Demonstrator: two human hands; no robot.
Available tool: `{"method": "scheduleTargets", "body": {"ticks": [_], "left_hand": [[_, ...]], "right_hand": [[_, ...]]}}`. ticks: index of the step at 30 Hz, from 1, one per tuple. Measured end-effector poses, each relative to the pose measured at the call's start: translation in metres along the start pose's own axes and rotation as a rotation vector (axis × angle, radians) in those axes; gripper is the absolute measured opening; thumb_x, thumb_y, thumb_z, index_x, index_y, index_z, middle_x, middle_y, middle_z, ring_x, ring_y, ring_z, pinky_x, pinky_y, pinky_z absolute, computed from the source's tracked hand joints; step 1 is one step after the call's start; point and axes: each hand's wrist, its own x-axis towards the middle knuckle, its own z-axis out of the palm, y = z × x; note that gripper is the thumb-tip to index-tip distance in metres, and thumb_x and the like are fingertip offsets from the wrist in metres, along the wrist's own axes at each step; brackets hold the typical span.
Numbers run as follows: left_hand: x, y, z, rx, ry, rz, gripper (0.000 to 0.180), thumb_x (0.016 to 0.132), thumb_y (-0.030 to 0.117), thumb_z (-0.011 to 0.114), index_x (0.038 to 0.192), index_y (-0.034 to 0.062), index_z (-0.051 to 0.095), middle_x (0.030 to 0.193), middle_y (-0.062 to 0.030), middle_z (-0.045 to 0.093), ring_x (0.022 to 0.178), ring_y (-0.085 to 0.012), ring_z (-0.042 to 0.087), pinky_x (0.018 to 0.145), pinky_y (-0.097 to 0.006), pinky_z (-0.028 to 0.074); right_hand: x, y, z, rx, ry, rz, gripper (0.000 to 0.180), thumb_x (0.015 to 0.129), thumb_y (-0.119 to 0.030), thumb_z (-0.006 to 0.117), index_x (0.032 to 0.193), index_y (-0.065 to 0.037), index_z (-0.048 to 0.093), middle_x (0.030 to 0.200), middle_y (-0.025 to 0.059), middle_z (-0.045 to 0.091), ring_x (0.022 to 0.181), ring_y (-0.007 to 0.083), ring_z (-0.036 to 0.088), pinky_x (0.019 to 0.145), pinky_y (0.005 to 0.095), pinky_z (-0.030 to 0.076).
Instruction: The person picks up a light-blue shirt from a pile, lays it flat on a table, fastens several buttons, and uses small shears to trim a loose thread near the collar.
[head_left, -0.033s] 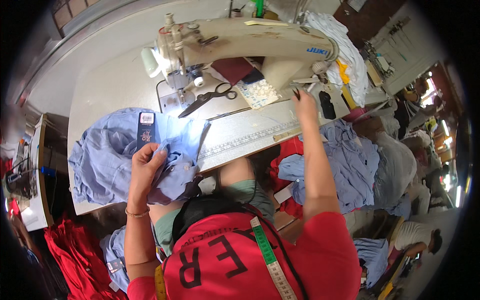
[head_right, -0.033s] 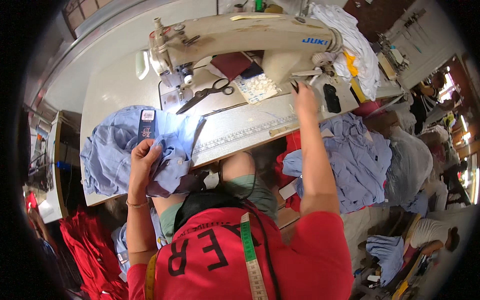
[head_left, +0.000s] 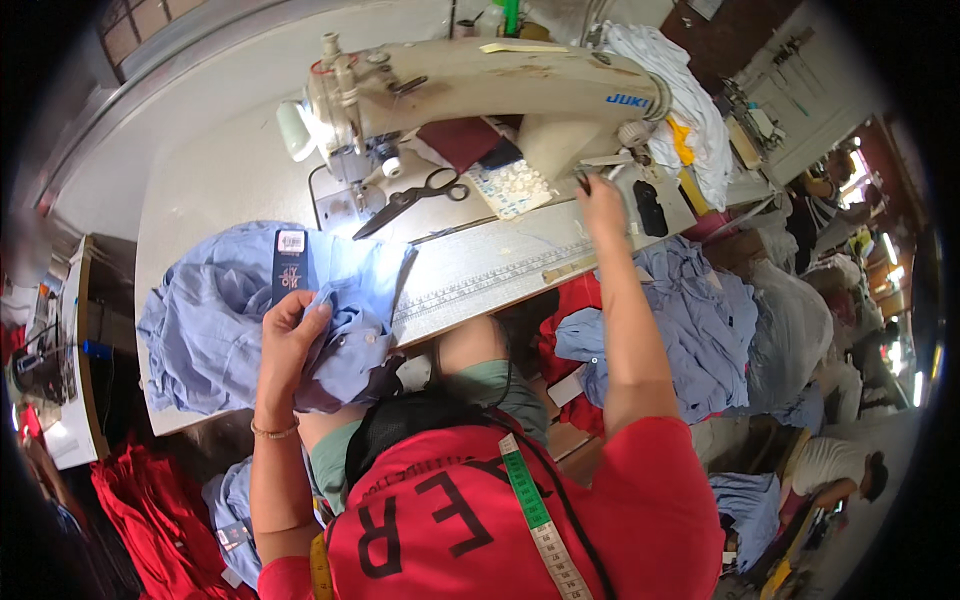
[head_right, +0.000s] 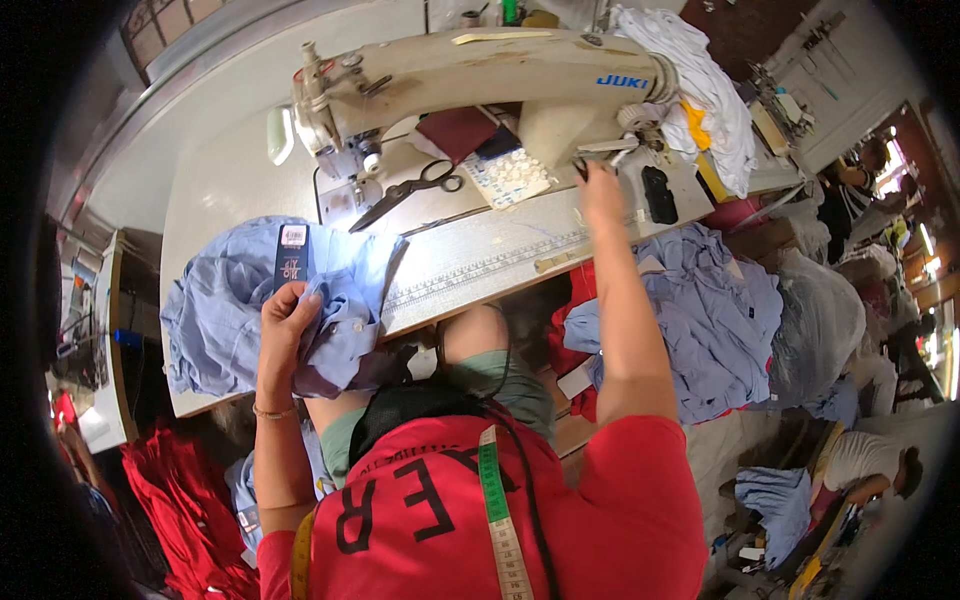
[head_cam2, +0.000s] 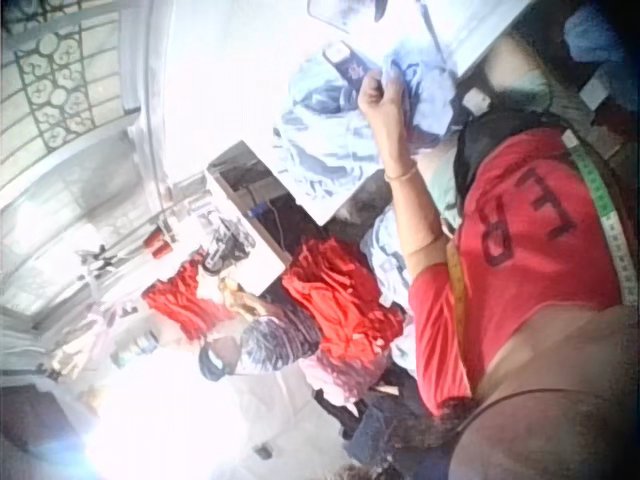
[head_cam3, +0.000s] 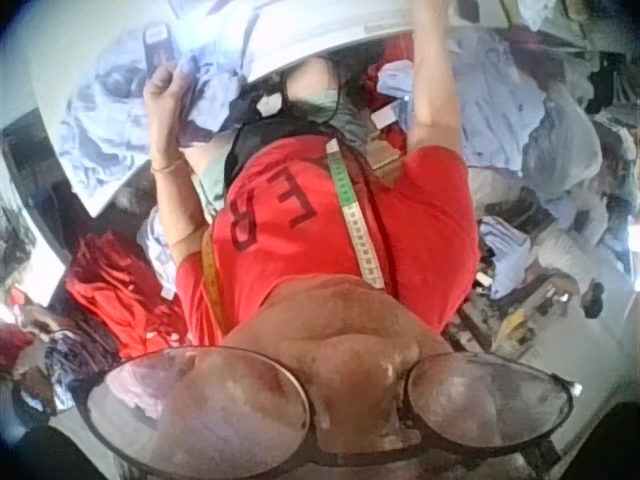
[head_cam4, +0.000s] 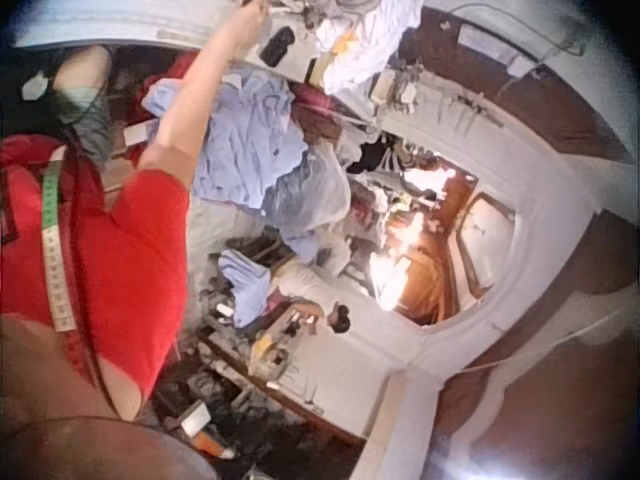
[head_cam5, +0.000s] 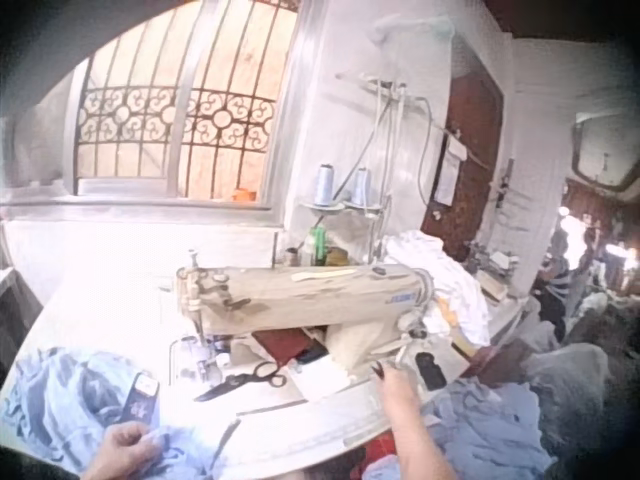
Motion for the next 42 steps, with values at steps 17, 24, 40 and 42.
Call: {"method": "scheduleTargets", "body": {"ticks": [17,24,40,42], "left_hand": [[0.0,0.007,0.001,0.103,0.003,0.016,0.012,0.084,0.011,0.064,0.09,0.0014,0.066,0.076,0.006,0.058,0.069,-0.0021,0.049,0.06,-0.019,0.04],[-0.005,0.016,-0.006,-0.174,-0.105,-0.138,0.013,0.085,0.01,0.064,0.095,0.0015,0.065,0.072,0.0053,0.058,0.056,0.0008,0.045,0.048,-0.015,0.033],[-0.005,0.016,-0.003,-0.107,-0.081,-0.037,0.014,0.084,0.011,0.064,0.095,0.0018,0.065,0.073,0.0065,0.057,0.059,0.0016,0.044,0.05,-0.015,0.034],[-0.006,0.017,-0.003,-0.101,-0.081,-0.047,0.014,0.084,0.011,0.064,0.095,0.002,0.065,0.072,0.0069,0.057,0.059,0.0017,0.044,0.05,-0.015,0.034]], "right_hand": [[-0.111,-0.146,-0.098,0.798,-0.343,-0.429,0.03,0.087,-0.017,0.057,0.112,-0.003,0.049,0.106,0.0156,0.054,0.098,0.0302,0.056,0.081,0.0352,0.044],[-0.128,-0.222,-0.066,0.812,-0.605,-0.599,0.022,0.084,-0.017,0.062,0.098,-0.002,0.052,0.085,0.0186,0.06,0.078,0.0378,0.059,0.065,0.04,0.046],[-0.139,-0.247,-0.053,0.745,-0.657,-0.582,0.019,0.087,-0.019,0.058,0.1,-0.005,0.055,0.08,0.018,0.064,0.075,0.0382,0.061,0.062,0.044,0.047],[-0.139,-0.247,-0.054,0.73,-0.635,-0.592,0.019,0.087,-0.019,0.058,0.1,-0.005,0.055,0.08,0.0179,0.064,0.075,0.0382,0.061,0.062,0.0443,0.047]]}}
